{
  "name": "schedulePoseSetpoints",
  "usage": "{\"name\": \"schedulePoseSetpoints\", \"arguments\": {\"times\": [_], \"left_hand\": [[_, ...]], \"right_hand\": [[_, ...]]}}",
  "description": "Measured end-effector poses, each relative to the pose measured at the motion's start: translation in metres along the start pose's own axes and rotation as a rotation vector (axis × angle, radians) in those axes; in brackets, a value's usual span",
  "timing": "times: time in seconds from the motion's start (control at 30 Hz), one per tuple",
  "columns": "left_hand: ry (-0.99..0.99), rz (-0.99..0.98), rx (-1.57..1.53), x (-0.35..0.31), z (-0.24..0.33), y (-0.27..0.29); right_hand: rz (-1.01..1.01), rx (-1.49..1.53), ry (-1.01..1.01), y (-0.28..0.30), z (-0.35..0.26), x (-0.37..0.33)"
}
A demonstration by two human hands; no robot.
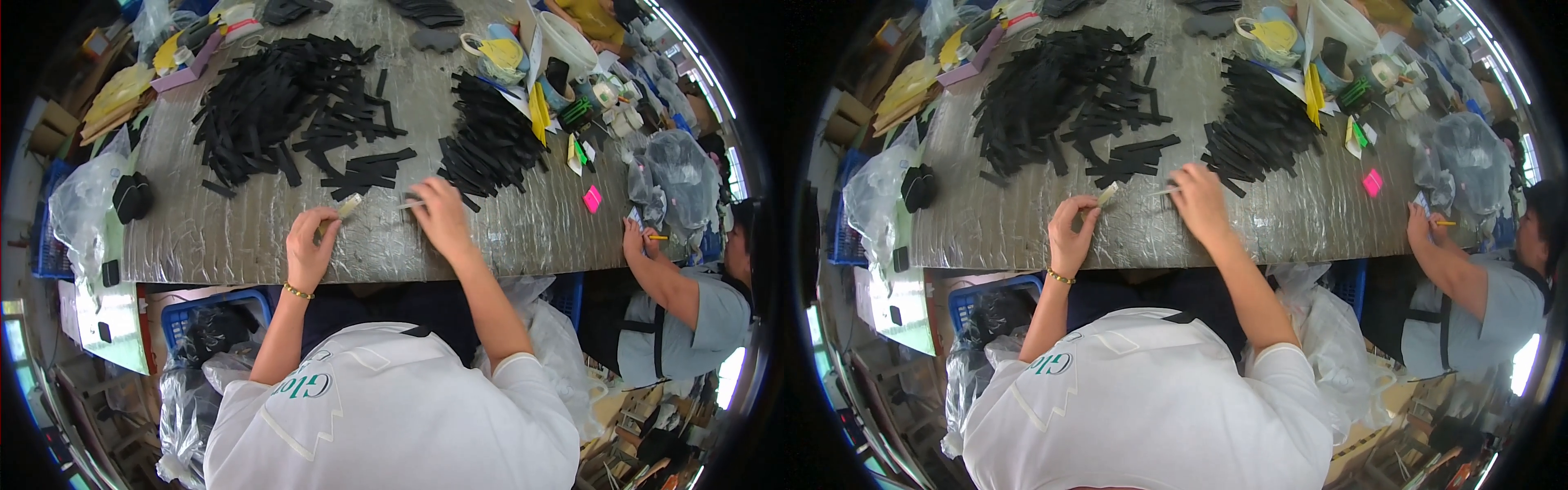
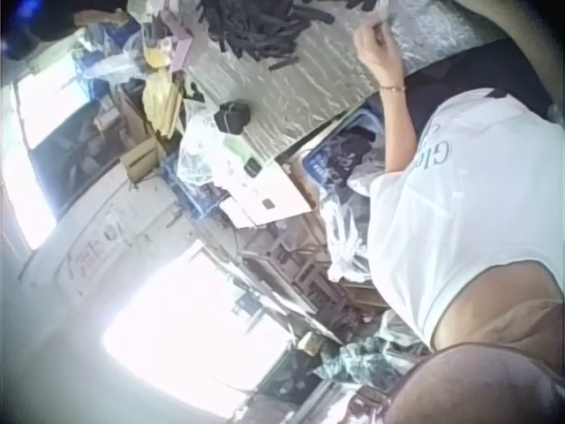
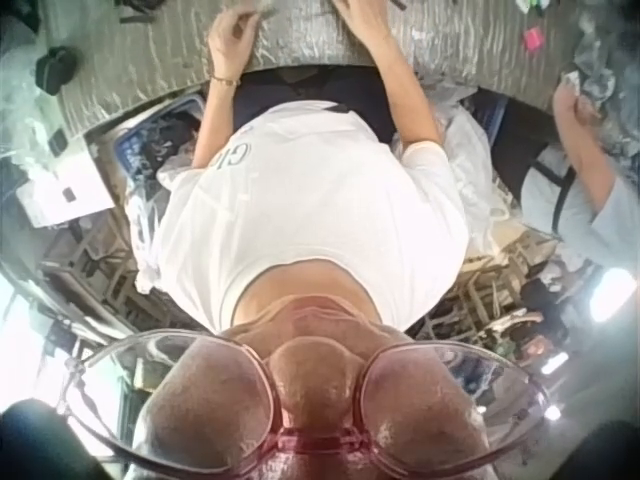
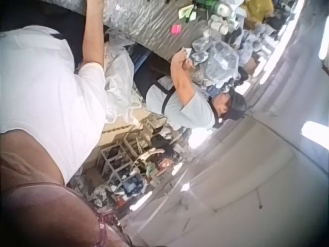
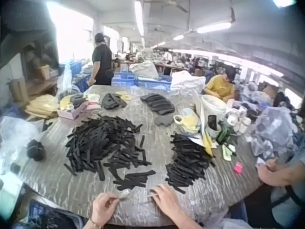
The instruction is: Peeling adhesive backing from small white strips and sticking them onto black shoe components.
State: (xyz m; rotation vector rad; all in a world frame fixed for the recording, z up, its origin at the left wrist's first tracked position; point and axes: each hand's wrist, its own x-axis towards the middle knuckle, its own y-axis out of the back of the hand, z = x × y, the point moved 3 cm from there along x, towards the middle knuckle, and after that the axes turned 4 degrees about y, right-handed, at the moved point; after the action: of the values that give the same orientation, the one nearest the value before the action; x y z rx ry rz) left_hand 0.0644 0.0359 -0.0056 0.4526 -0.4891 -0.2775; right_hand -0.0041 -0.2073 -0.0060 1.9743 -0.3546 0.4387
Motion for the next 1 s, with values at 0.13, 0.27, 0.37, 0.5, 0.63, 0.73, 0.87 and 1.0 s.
{"name": "schedulePoseSetpoints", "arguments": {"times": [0.13,0.27,0.37,0.5,0.63,0.73,0.87,1.0], "left_hand": [[-0.015,0.035,-0.005,0.001,0.004,0.001],[0.023,0.039,-0.009,0.000,0.006,0.007],[0.056,0.057,-0.024,-0.001,0.004,0.009],[-0.090,0.032,0.015,0.003,0.018,0.003],[-0.240,-0.168,0.016,-0.001,0.026,-0.022],[-0.279,-0.355,0.017,-0.007,0.027,-0.045],[-0.280,-0.376,-0.011,-0.012,0.029,-0.056],[-0.254,-0.395,-0.017,-0.020,0.027,-0.059]], "right_hand": [[0.026,0.048,0.116,-0.041,-0.021,0.030],[0.015,0.055,0.143,-0.056,-0.016,0.036],[0.050,0.076,0.213,-0.048,-0.016,0.027],[0.133,-0.034,0.331,-0.015,-0.024,-0.011],[0.014,-0.105,0.350,0.010,-0.026,-0.051],[-0.050,-0.097,0.302,0.013,-0.026,-0.067],[0.011,0.019,0.019,0.012,-0.027,-0.074],[0.106,0.036,-0.188,0.007,-0.033,-0.079]]}}
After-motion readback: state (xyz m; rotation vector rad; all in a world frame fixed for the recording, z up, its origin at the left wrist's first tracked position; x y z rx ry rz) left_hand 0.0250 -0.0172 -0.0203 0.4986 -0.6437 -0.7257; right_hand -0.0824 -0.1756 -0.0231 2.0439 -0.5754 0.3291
